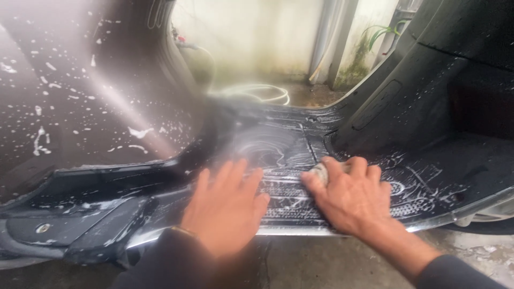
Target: Scrubbing the floorboard and side panels of a motorcycle with a soapy sponge
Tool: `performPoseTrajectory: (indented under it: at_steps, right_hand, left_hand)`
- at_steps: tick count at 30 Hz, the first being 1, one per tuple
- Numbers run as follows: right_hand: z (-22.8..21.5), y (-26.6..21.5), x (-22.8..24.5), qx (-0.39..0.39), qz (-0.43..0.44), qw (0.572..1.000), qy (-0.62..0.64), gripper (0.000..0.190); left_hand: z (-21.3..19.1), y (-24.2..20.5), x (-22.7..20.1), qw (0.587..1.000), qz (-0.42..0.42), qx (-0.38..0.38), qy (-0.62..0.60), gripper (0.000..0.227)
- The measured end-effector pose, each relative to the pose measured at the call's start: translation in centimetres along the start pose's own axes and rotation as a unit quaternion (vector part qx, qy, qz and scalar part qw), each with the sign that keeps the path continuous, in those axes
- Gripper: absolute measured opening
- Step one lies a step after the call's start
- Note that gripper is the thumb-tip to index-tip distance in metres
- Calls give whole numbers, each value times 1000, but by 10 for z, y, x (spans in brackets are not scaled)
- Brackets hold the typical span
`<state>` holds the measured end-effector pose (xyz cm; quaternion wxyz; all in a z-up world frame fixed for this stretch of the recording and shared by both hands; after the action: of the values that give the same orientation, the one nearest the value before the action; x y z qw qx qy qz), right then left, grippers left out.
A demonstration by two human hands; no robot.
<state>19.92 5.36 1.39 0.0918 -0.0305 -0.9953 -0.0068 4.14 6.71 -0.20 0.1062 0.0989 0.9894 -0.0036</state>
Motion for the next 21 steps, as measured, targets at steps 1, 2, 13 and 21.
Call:
performPoseTrajectory:
  at_steps: [1,2,13,21]
  right_hand:
    - [1,-2,-8,12,47,999,8,61]
    - [13,-4,-10,15,45,999,8,61]
    - [17,-11,27,-97,-136,984,-59,53]
    - [17,-4,51,-24,-115,993,-32,58]
  left_hand:
    - [0,-2,0,1000,-9,21,4,50]
    - [2,-2,3,1000,-12,23,4,50]
    - [10,4,5,999,19,-40,13,53]
    - [-16,-5,14,982,99,-157,-45,35]
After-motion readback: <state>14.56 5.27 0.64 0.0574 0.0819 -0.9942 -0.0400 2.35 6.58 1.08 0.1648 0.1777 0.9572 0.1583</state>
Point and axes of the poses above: each hand's wrist, its own y-axis towards the middle knuckle, its own z-axis out of the palm, x = y × z, the point moved 8 cm from there along y, towards the middle knuckle, and after that the axes turned 15 degrees about -z, right-handed, at the moved point
